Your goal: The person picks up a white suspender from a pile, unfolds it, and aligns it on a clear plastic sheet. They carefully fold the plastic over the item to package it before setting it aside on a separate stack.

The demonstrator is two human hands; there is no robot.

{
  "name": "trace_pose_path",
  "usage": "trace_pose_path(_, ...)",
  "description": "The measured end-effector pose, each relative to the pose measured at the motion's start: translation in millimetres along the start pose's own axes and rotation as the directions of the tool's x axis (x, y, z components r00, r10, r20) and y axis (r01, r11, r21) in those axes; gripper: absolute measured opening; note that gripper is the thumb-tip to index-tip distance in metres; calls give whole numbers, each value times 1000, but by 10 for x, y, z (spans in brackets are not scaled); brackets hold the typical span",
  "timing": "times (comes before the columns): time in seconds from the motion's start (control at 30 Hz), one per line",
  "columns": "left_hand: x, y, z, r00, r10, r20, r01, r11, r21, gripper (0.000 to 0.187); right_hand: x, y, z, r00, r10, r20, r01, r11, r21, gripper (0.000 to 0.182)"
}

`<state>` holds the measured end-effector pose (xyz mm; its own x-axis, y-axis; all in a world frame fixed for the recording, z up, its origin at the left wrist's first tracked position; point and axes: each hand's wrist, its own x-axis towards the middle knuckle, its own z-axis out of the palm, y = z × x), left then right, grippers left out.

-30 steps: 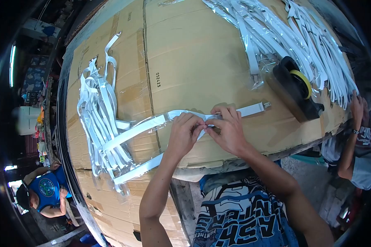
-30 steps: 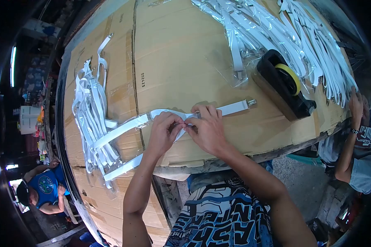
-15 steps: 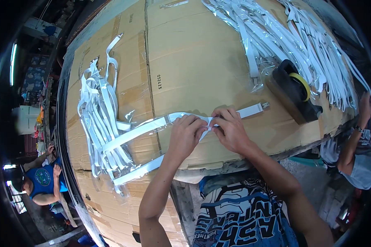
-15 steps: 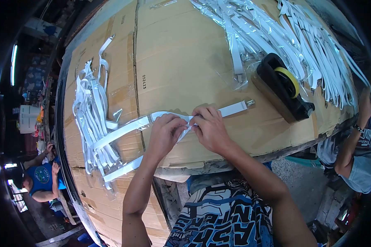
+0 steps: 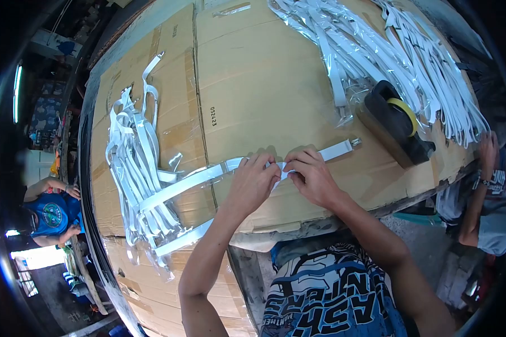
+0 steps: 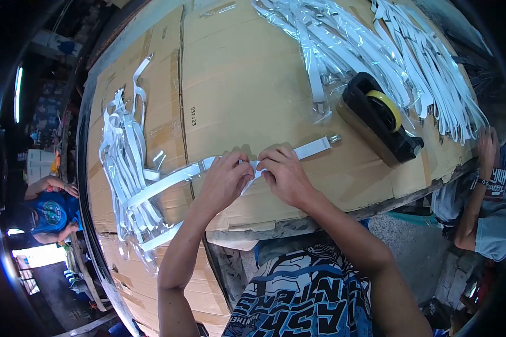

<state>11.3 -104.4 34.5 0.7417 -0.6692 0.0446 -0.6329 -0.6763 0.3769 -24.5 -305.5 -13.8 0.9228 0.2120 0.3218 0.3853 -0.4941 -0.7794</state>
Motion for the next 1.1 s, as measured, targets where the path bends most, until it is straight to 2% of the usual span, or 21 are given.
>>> trace_pose_path(0.3,-93,34,120,984,-85,-158,54,980,-190,16,-3,14,1,999,-6,45,7,1000,-20,15)
trace_pose_path(0.4,-110,78,115,962,-188,-198,132,955,-265,17,-50,-54,25,1000,8,26,-7,998,-59,20)
trace_pose_path(0.5,-129,71,177,946,-223,-237,157,950,-271,17,-74,-133,57,999,43,4,-43,995,-90,22)
trace_pose_path(0.7,-145,25,161,933,-339,-123,256,862,-437,21,-46,-213,160,989,144,-34,-147,985,-89,16)
trace_pose_path(0.8,-151,-10,175,936,-331,-123,230,836,-497,17,-24,-220,175,983,179,-28,-181,978,-106,15)
trace_pose_path(0.9,-103,21,56,933,-359,-25,308,831,-464,15,-22,-193,189,984,177,-7,-176,978,-114,13)
trace_pose_path(1.0,29,36,-61,915,-404,-8,375,856,-355,16,-22,-180,174,988,157,5,-155,981,-116,10)
trace_pose_path(1.1,134,-37,-111,981,-169,-97,162,984,-76,17,-37,-188,153,988,151,23,-146,980,-132,7)
